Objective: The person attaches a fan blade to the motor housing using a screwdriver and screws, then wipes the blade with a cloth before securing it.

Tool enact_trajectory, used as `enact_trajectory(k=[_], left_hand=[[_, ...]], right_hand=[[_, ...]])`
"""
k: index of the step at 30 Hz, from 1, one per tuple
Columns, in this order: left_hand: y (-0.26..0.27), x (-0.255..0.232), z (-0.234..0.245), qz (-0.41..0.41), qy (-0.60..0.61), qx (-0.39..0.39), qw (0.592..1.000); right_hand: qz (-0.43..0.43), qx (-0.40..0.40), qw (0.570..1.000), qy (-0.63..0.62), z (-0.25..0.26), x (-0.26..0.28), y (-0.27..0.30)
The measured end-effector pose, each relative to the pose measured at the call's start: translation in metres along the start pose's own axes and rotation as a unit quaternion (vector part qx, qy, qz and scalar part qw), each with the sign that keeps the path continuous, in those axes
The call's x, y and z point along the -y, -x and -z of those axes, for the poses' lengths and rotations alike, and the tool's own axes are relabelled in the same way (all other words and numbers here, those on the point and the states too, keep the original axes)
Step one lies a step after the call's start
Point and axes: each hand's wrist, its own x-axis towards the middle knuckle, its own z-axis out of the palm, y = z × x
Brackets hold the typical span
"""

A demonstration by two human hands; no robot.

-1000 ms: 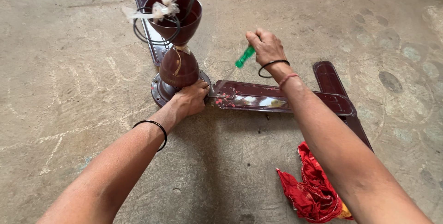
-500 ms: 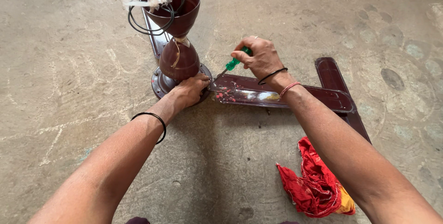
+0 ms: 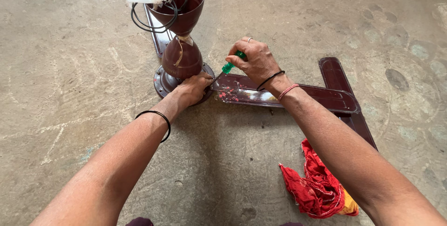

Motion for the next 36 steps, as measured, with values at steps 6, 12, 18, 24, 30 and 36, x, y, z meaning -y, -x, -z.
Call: enact_trajectory(k=[6,12,18,24,30,36], left_hand=[[0.000,-0.001,0.001,0.012,-0.006,0.011,1.000],[-0.002,0.003,-0.002,0.002,-0.024,0.006,1.000],[-0.004,0.006,-0.005,0.016,-0.013,0.005,1.000],[-0.004,0.002,-0.004,0.019,-0.019,0.014,1.000],[-0.004,0.006,-0.007,0.027,0.002,0.012,1.000],[-0.007,0.016,-0.018,-0.016,0.001,-0.025,1.000]], right_hand=[[0.016,0.005,1.000,0.017,0.002,-0.006,0.003],[0.010,-0.001,1.000,0.013,0.003,-0.009,0.007],[0.041,0.001,0.999,0.023,0.000,-0.006,0.010],[0.040,-0.027,0.999,0.011,-0.001,-0.007,0.011],[-0.118,-0.016,0.993,0.027,0.003,-0.018,0.013],[-0.450,-0.019,0.849,-0.276,-0.022,-0.039,0.031]])
